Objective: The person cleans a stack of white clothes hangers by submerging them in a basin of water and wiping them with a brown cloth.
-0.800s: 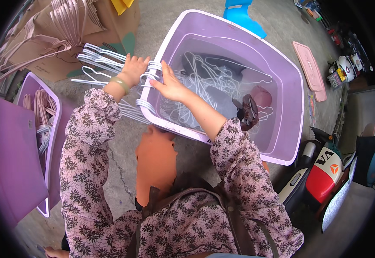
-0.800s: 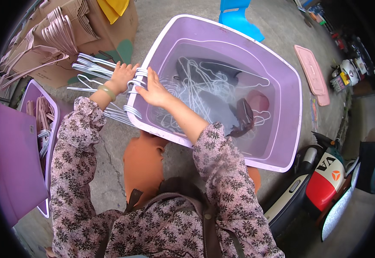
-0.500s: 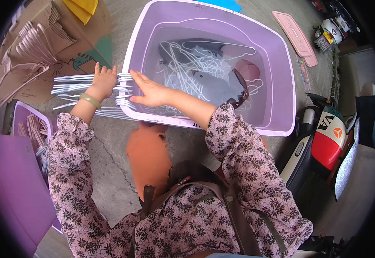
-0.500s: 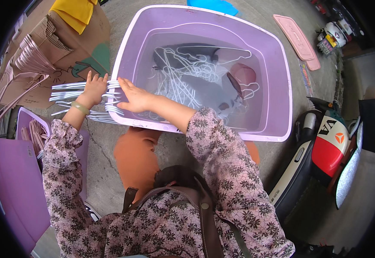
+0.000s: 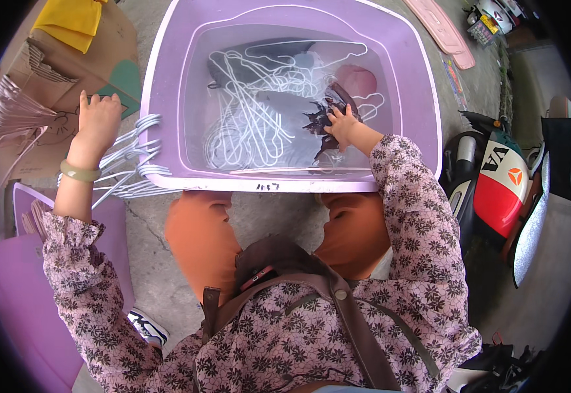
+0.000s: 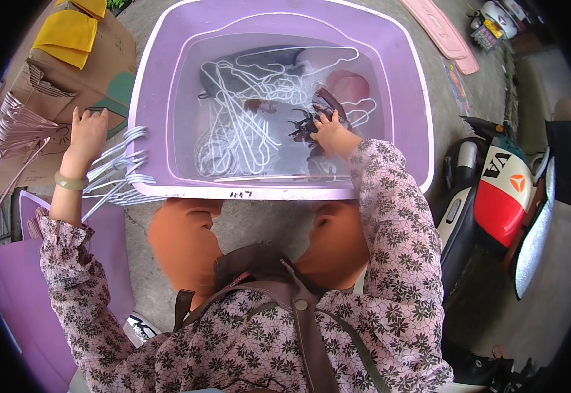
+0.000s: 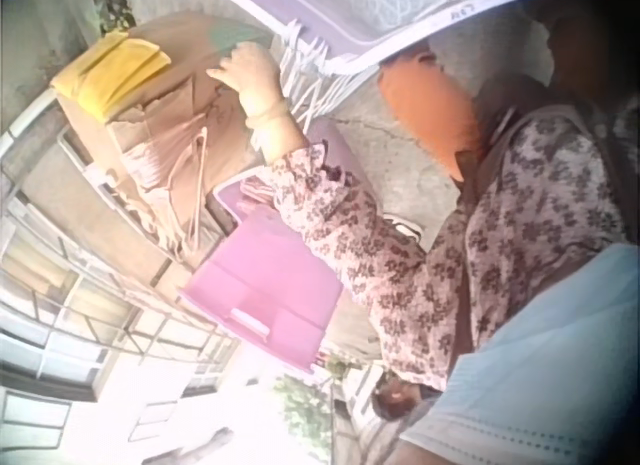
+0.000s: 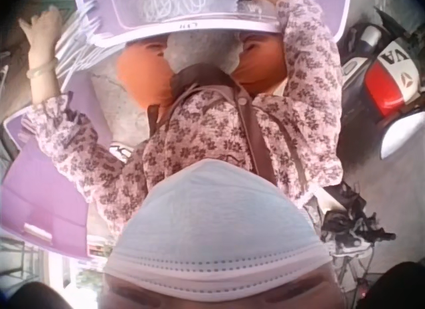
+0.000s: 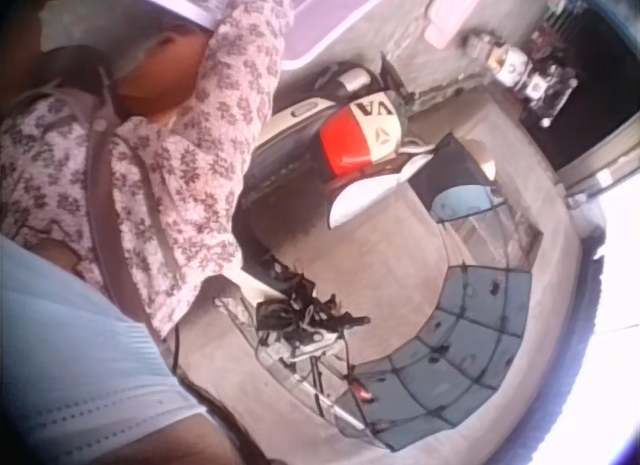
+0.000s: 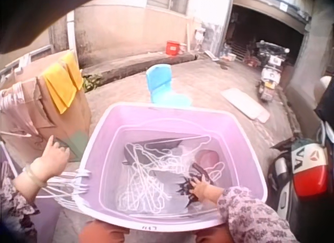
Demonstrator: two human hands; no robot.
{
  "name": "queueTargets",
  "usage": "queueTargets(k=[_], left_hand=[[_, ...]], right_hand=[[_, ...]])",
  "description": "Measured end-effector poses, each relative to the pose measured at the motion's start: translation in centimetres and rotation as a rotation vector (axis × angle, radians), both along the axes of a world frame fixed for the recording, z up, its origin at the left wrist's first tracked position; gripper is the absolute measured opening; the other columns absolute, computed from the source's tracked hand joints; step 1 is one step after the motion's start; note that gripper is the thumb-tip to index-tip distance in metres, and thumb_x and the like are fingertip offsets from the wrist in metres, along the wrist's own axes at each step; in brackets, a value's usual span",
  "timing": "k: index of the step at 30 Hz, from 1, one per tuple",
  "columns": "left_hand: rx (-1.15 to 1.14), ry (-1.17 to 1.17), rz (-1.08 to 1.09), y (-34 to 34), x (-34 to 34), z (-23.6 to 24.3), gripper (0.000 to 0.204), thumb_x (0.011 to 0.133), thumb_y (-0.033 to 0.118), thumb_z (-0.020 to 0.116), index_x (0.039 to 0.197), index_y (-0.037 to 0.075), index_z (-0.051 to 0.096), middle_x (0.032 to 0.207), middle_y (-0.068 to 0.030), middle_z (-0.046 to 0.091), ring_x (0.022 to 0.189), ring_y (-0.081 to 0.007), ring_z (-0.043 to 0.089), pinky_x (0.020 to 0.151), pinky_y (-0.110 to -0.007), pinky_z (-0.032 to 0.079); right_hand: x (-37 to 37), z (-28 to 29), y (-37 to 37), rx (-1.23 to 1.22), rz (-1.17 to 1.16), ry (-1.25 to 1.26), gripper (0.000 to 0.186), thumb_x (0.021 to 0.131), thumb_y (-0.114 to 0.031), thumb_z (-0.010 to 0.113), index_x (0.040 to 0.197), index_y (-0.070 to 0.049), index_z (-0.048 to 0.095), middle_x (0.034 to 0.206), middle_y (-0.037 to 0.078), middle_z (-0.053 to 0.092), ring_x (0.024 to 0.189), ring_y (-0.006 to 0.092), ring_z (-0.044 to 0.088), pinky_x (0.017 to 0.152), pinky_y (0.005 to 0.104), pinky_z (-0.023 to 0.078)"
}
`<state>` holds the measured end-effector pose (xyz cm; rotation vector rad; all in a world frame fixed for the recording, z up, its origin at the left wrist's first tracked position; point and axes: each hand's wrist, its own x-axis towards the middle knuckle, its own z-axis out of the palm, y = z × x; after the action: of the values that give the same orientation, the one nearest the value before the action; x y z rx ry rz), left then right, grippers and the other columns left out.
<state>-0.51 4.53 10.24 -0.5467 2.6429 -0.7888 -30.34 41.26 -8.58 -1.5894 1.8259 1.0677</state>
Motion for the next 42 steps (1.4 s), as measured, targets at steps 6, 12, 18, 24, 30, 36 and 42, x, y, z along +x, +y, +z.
queueTargets(k=[6,12,18,24,30,36,42], left_hand=[[0.305,0.163,-0.302,7.5,-7.8,-0.6,0.044,0.074,0.009,0.062,0.117,0.007,0.051,0.091,-0.0087,0.06,0.097,-0.0263,0.054,0.099,-0.048,0.03],[0.656,-0.246,-0.391,12.0,-14.8,-11.9,0.04,0.074,0.011,0.06,0.113,0.007,0.052,0.101,-0.013,0.058,0.1,-0.0296,0.054,0.095,-0.046,0.035],[0.682,-0.367,-0.55,14.9,-18.9,-21.1,0.052,0.07,0.009,0.06,0.12,0.007,0.046,0.118,-0.0146,0.05,0.111,-0.0291,0.047,0.096,-0.045,0.034],[0.748,-0.373,-0.64,15.0,-18.7,-24.8,0.057,0.067,0.01,0.062,0.122,0.006,0.045,0.119,-0.0151,0.051,0.114,-0.0286,0.046,0.102,-0.045,0.028],[0.695,-0.55,-0.629,13.9,-18.5,-25.0,0.038,0.071,0.013,0.057,0.109,0.009,0.055,0.093,-0.0109,0.064,0.096,-0.0264,0.059,0.095,-0.047,0.034],[0.769,-0.735,-0.348,13.1,-15.9,-23.8,0.024,0.072,0.016,0.056,0.091,0.006,0.066,0.089,-0.0121,0.065,0.086,-0.029,0.062,0.077,-0.039,0.048],[0.931,-0.758,-0.214,13.7,-15.4,-20.9,0.026,0.075,0.015,0.053,0.095,0.001,0.064,0.094,-0.0149,0.064,0.089,-0.0308,0.062,0.076,-0.037,0.049]], right_hand=[[-6.3,-2.3,5.2,-0.171,-0.202,-0.071,0.029,0.062,-0.027,0.067,0.086,-0.011,0.067,0.083,0.012,0.064,0.083,0.0311,0.061,0.074,0.0387,0.05],[-16.6,6.4,8.3,-0.881,-1.038,0.062,0.044,0.065,-0.033,0.063,0.096,-0.002,0.065,0.087,0.02,0.064,0.086,0.0315,0.062,0.078,0.0362,0.048],[-21.9,9.5,7.7,-1.429,-1.49,-0.108,0.037,0.07,-0.031,0.066,0.095,-0.003,0.063,0.08,0.007,0.064,0.069,0.0155,0.061,0.056,0.0264,0.049],[-14.2,6.1,0.9,-0.922,-0.919,0.193,0.072,0.075,-0.037,0.062,0.134,-0.015,0.027,0.126,0.019,0.043,0.109,0.0386,0.049,0.089,0.0444,0.042],[-3.4,-0.4,-4.0,-0.709,-0.531,-0.327,0.031,0.076,-0.031,0.057,0.093,-0.006,0.062,0.093,0.016,0.062,0.087,0.0332,0.06,0.077,0.0421,0.048],[3.8,-5.2,-11.0,-0.23,-1.078,-0.715,0.05,0.079,-0.036,0.058,0.105,0.007,0.057,0.104,0.022,0.059,0.095,0.0299,0.058,0.08,0.0403,0.045],[4.2,-21.4,-15.2,-0.486,-1.813,-0.753,0.055,0.08,-0.036,0.061,0.115,0.006,0.051,0.116,0.019,0.053,0.102,0.0297,0.053,0.083,0.0416,0.044]])
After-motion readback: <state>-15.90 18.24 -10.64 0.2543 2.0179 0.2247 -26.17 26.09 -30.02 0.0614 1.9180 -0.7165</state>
